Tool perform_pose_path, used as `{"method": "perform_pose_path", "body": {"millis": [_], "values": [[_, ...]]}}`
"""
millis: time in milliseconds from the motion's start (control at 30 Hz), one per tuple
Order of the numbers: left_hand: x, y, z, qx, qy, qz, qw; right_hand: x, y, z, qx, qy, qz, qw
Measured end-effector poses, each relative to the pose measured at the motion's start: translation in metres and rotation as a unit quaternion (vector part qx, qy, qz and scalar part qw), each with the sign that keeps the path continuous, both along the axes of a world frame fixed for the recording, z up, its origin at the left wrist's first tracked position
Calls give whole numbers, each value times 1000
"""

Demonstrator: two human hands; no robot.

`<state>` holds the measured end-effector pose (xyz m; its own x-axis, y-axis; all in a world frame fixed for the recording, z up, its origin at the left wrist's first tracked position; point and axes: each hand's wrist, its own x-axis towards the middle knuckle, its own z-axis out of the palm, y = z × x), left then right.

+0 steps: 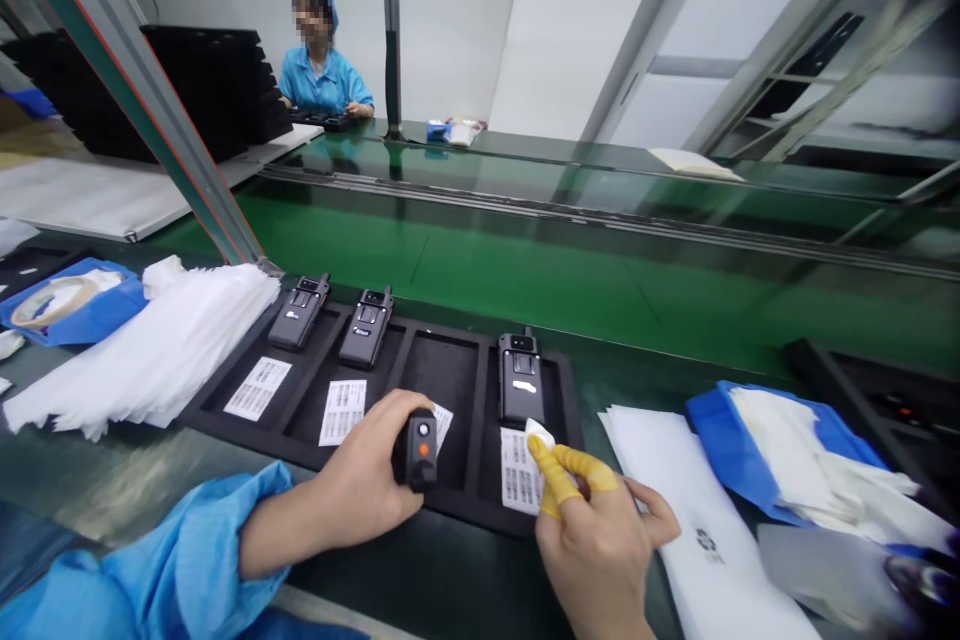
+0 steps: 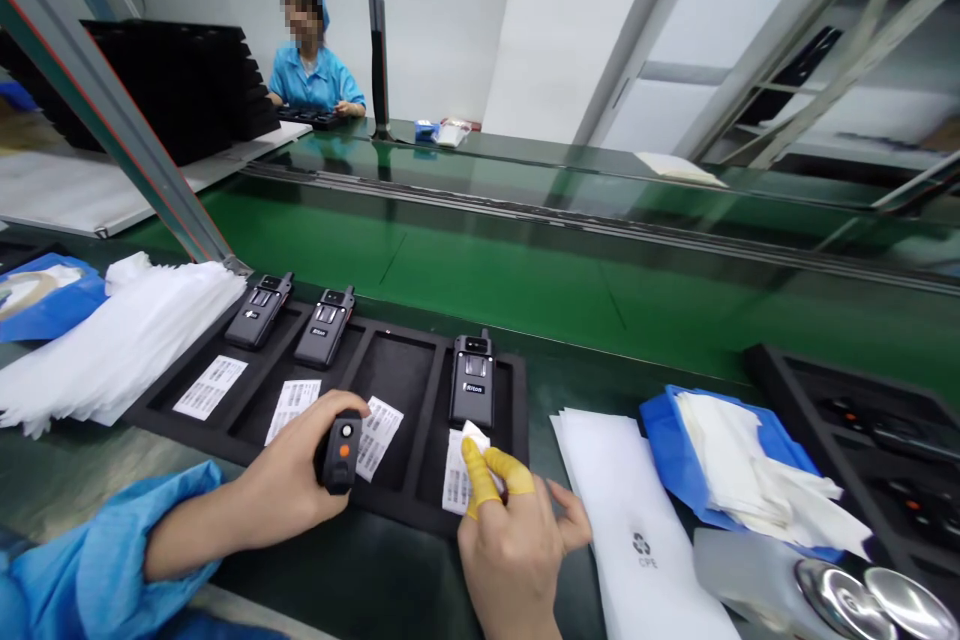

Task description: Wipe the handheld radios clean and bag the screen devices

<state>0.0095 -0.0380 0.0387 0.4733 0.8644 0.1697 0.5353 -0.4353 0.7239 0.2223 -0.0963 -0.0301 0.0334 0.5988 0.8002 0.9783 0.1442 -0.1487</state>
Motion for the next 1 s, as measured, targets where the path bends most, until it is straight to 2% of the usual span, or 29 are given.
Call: {"method": "perform_pose_path", "body": {"millis": [133,233,367,467,600,733,867,1000], "values": [[9,37,22,-69,90,46,992,15,1,-13,15,41,-23,999],[24,75,30,-42,172,60,982,21,3,-17,17,47,-22,998],[48,113,24,9,286,80,955,24,3,-19,11,50,-26,998],[62,125,14,33,322,96,941,25,3,-19,9,52,-20,998],[76,120,12,66,369,107,921,25,5,-17,5,59,-9,998],[100,94,12,117,371,79,918,27,5,-16,7,67,-8,998],[135,69,-5,109,351,22,930,29,3,-18,29,53,-4,998],[157,67,-22,73,331,27,941,32,3,-23,41,43,-4,998]]}}
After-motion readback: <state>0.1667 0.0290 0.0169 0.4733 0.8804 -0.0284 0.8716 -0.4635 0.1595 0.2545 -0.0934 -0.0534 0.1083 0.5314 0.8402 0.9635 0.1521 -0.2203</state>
